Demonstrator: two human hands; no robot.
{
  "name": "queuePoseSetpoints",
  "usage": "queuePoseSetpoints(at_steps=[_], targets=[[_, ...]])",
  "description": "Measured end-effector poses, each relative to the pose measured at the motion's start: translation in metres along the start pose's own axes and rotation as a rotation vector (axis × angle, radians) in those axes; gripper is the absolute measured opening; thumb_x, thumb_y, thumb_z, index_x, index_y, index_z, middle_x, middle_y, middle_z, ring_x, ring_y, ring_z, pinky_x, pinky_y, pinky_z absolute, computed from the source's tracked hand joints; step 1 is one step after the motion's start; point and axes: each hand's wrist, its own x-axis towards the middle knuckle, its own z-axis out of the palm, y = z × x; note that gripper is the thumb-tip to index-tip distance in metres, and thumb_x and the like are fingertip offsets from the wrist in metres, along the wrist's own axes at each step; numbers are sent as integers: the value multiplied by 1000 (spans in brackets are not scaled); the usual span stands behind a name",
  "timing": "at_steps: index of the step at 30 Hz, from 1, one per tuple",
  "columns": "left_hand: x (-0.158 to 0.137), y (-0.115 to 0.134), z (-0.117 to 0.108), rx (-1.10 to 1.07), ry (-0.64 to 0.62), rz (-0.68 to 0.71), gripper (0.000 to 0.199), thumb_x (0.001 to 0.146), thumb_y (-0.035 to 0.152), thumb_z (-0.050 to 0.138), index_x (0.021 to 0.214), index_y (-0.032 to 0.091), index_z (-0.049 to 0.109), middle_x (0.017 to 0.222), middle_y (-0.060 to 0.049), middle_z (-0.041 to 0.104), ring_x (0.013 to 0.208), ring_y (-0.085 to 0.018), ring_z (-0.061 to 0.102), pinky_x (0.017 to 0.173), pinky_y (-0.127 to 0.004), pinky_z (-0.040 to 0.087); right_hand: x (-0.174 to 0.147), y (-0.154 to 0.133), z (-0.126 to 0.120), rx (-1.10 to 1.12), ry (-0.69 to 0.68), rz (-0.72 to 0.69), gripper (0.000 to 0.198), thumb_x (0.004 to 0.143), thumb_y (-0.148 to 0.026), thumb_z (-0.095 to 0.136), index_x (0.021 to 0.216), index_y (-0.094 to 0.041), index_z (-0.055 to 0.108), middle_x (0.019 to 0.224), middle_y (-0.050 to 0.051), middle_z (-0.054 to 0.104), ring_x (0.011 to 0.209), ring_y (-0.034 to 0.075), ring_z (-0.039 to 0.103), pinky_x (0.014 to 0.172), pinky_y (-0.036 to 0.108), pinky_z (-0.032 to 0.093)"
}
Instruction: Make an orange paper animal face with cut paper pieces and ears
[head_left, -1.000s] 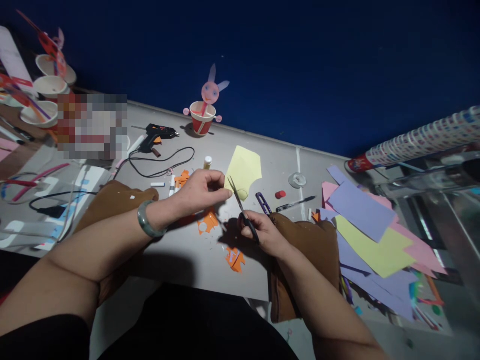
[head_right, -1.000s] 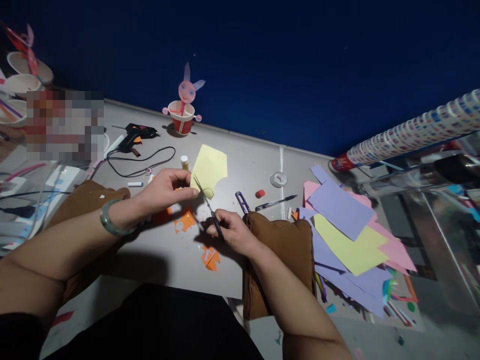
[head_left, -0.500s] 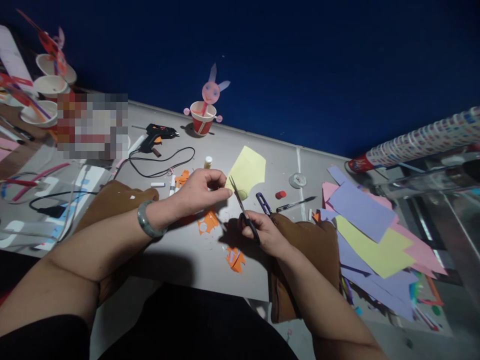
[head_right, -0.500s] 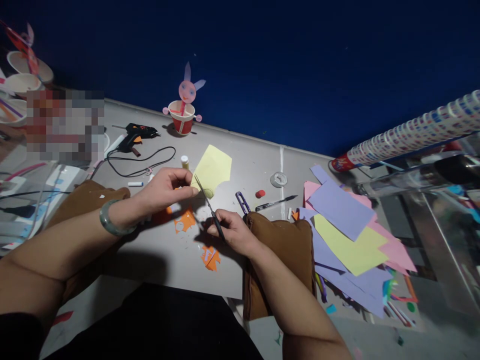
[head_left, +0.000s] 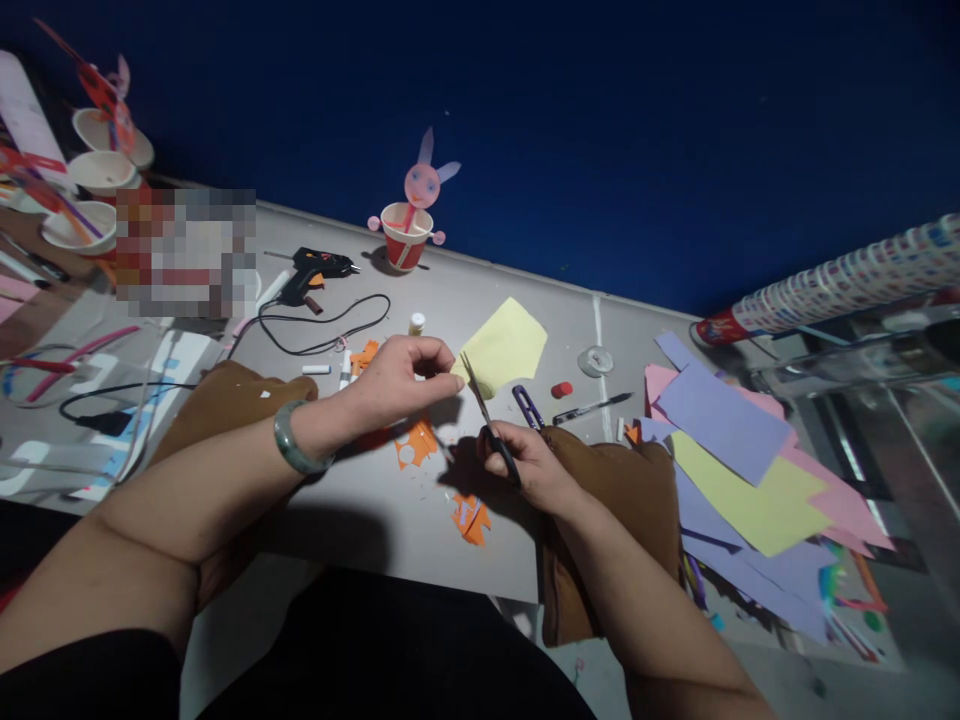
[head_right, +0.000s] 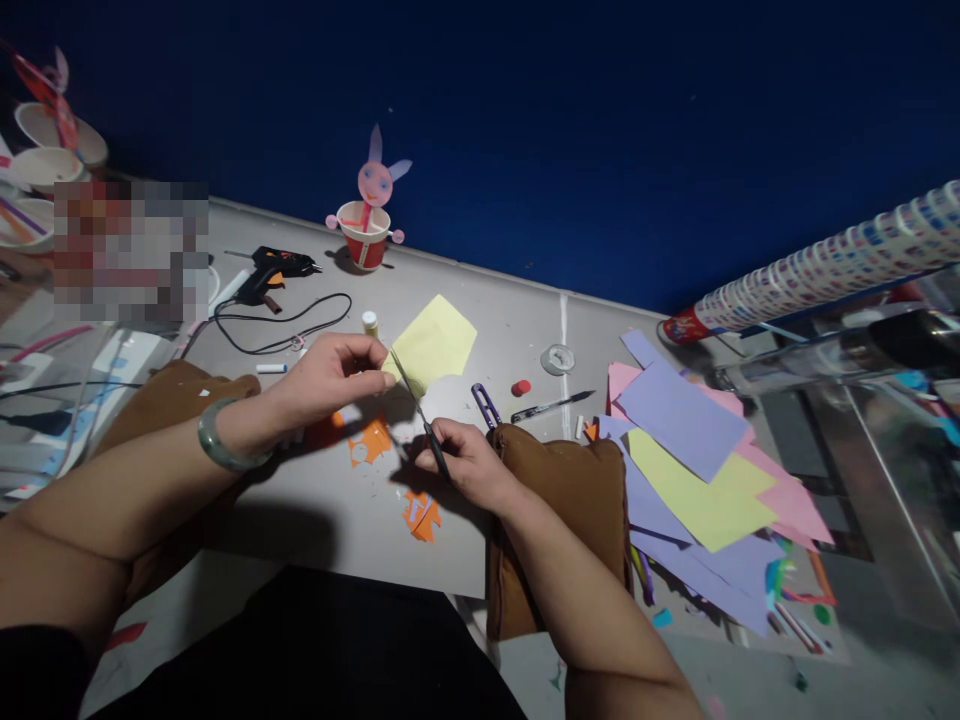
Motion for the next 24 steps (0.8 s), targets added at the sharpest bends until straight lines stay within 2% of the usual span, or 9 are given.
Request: queuePoseSetpoints(at_steps=[14,24], targets=[[2,-3,-2,-35,22,41,14,71,27,71,68,15,64,66,1,61,62,-9,51,61,-23,40,0,1,-1,4,-1,-6,53,69,-63,79,65,-20,48,61,-4,47,58,10,36,56,26,32],[3,-4,-5,-39,31,55,12,71,25,71,68,15,65,65,2,61,62,-9,51,59,-23,39,1,0,0,13,-6,-6,59,67,-69,79,64,-20,47,61,-4,46,57,9,36,55,25,31]])
